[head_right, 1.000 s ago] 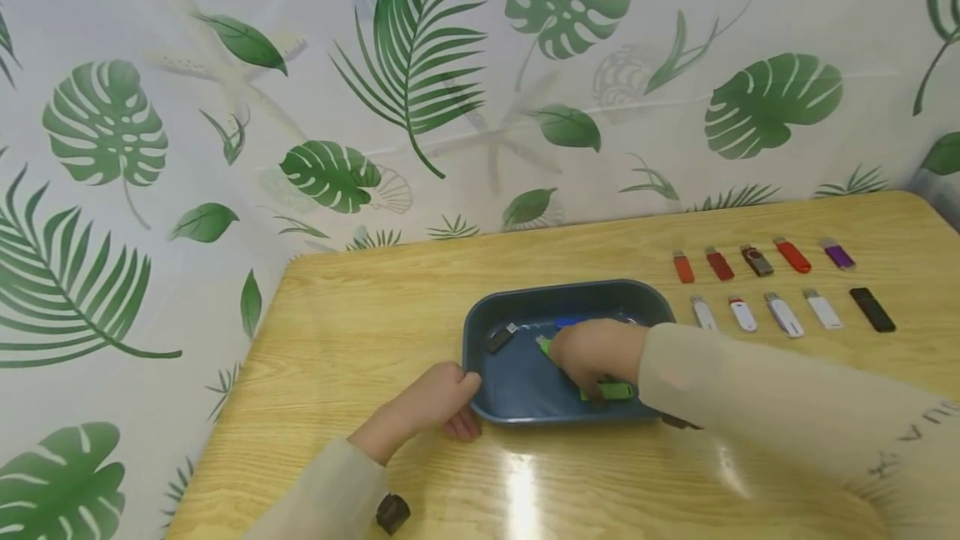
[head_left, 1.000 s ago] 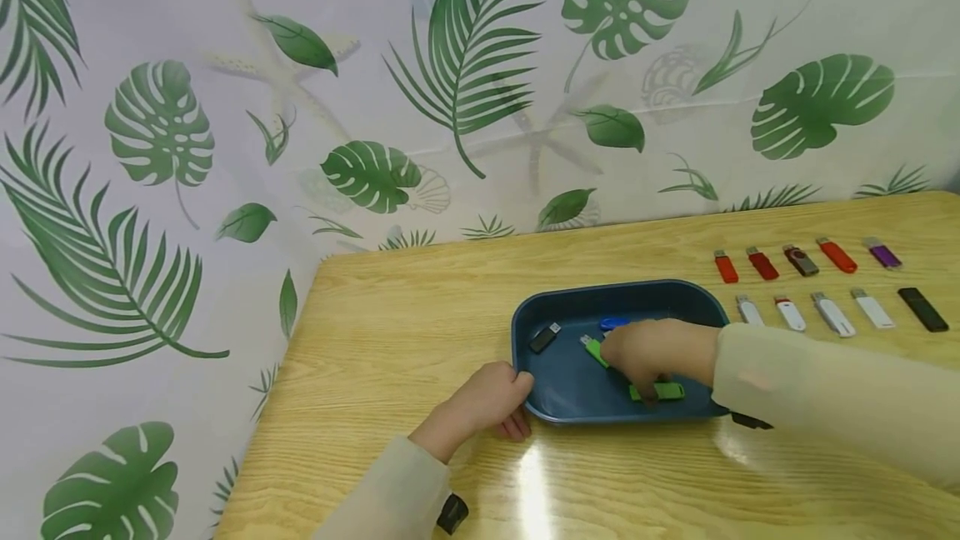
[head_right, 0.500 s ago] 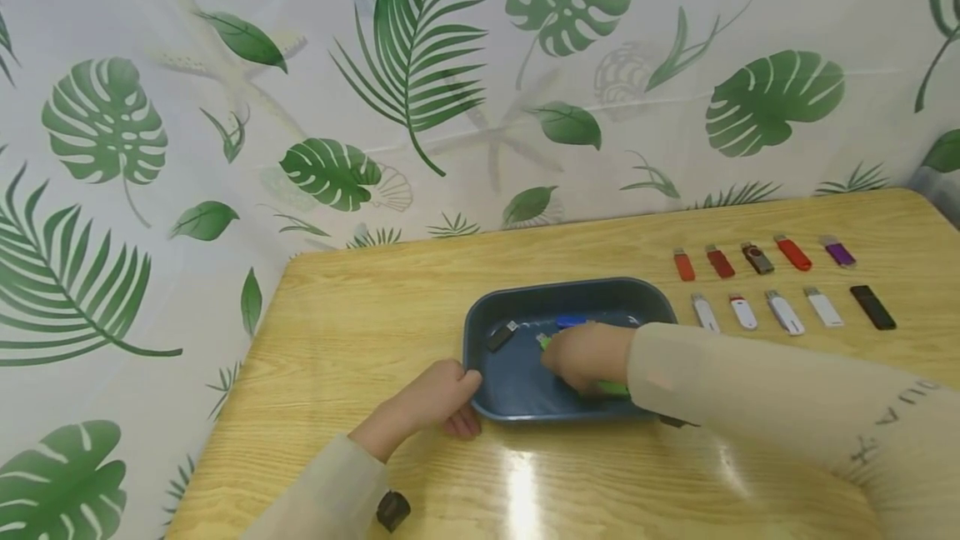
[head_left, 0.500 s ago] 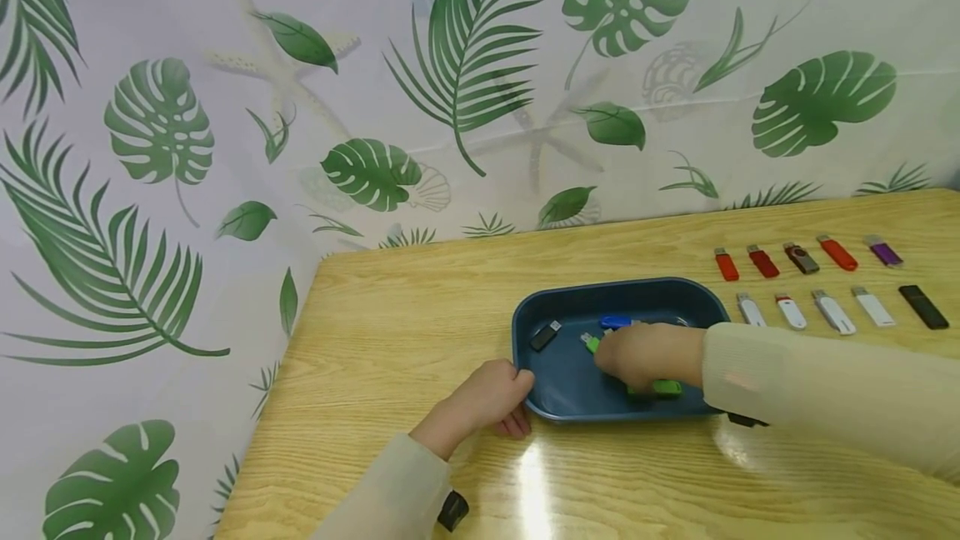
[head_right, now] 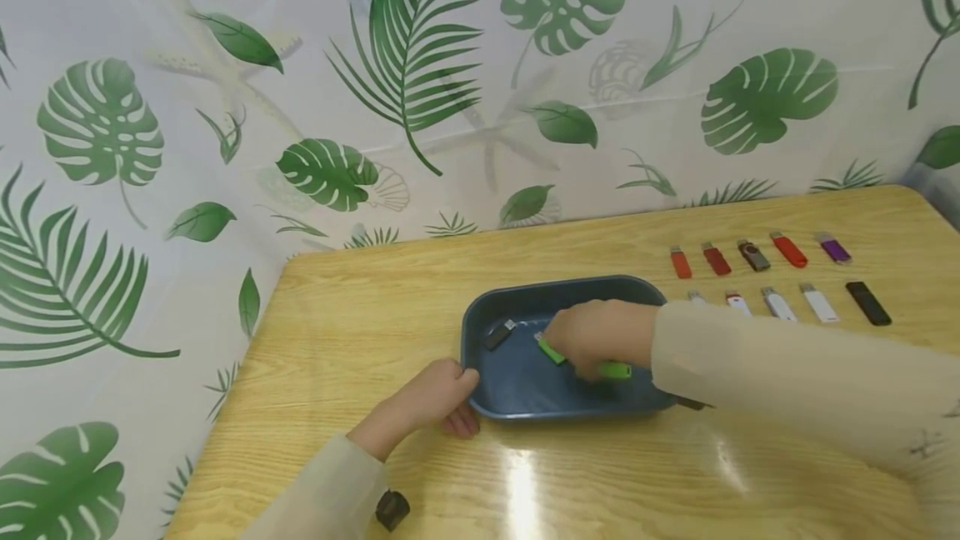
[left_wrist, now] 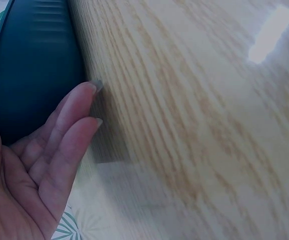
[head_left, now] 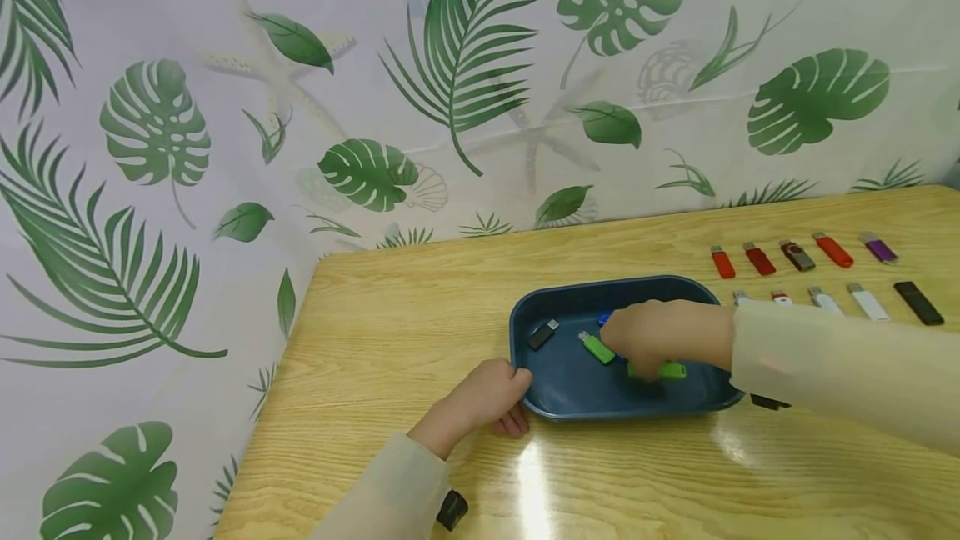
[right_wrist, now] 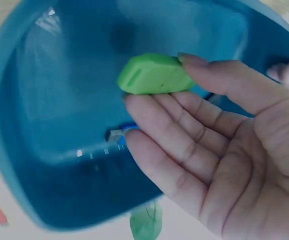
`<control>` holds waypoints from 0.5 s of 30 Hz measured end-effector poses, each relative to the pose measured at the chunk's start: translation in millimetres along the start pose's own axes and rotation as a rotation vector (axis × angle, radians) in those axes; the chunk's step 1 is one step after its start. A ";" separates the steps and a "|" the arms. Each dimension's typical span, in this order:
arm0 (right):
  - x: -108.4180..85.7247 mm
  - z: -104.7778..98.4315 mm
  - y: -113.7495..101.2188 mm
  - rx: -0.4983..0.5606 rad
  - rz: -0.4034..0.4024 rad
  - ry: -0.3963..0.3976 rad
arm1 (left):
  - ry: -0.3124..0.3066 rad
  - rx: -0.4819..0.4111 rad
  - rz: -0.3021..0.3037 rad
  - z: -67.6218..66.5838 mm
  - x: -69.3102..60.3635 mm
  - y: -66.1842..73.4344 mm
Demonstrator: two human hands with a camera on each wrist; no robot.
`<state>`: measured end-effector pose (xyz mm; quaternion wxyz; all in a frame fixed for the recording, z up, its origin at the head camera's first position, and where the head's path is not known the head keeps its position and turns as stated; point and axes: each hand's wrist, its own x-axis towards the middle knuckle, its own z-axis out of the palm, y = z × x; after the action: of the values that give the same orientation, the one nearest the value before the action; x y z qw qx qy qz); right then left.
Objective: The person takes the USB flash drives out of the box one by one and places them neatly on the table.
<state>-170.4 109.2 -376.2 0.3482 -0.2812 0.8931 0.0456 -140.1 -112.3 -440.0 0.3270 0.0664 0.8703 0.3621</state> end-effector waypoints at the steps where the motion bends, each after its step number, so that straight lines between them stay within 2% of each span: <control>1: -4.3 -1.3 2.3 -0.004 -0.004 0.015 | 0.000 0.001 0.002 0.2 0.0 0.4; 6: -27.4 -3.3 16.1 -0.012 -0.025 0.080 | -0.004 -0.005 0.011 1.7 -0.4 0.6; 15: -61.2 8.2 45.0 0.094 -0.023 0.190 | 0.000 -0.004 0.001 3.5 -0.1 -1.1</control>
<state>-152.9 177.9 -347.9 0.2754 -0.2778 0.9199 -0.0270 -137.8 -111.1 -442.5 0.3270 0.0659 0.8696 0.3640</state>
